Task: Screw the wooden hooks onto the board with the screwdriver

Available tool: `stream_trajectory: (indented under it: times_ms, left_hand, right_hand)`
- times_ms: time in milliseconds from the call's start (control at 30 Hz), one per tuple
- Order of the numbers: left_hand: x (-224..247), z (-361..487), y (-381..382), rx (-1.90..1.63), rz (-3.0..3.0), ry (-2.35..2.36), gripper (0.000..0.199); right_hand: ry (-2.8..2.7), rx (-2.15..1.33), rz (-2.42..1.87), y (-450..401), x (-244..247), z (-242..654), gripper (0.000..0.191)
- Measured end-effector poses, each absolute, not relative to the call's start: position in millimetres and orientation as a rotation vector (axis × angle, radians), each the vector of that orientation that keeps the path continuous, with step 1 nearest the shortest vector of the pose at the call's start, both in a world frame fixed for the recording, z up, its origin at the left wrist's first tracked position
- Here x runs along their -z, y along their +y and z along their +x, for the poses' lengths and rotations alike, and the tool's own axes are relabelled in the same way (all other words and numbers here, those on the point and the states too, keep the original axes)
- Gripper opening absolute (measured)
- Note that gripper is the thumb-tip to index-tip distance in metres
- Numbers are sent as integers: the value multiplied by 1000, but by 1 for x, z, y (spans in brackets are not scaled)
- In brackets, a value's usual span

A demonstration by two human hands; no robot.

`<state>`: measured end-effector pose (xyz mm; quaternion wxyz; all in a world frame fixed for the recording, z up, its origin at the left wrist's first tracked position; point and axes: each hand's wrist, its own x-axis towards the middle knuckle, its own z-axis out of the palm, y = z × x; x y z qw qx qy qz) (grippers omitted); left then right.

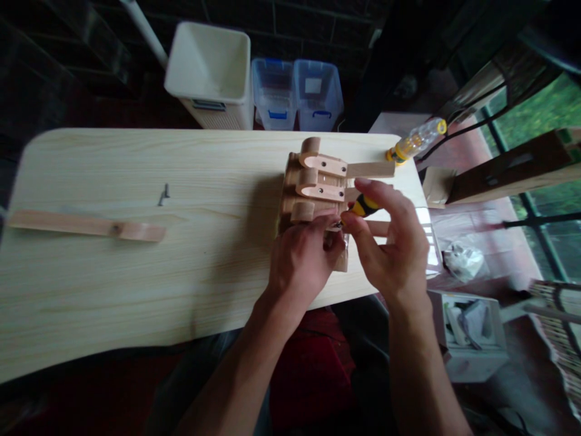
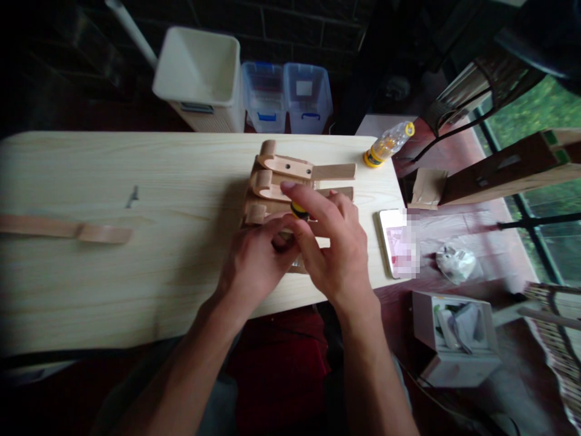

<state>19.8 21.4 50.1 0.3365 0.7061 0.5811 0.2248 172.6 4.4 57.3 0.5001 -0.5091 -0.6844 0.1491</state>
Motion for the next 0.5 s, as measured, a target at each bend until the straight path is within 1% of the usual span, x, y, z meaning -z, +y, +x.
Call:
stream_trajectory:
  times_ms: [100, 267, 400, 500]
  left_hand:
    - [-52, 20, 21, -561, 1854, 1535, 27]
    - [-54, 20, 21, -591, 1845, 1536, 23]
    - [-52, 19, 21, -619, 1828, 1500, 27]
    - [-52, 18, 21, -628, 1828, 1484, 30]
  right_hand:
    - [-1593, -305, -1271, 6, -54, 168, 48]
    - [-1589, -222, -1304, 5, -55, 168, 57]
    - [-1661, -259, -1311, 2, -62, 170, 57]
    - [-1684, -339, -1251, 1, -62, 172, 64]
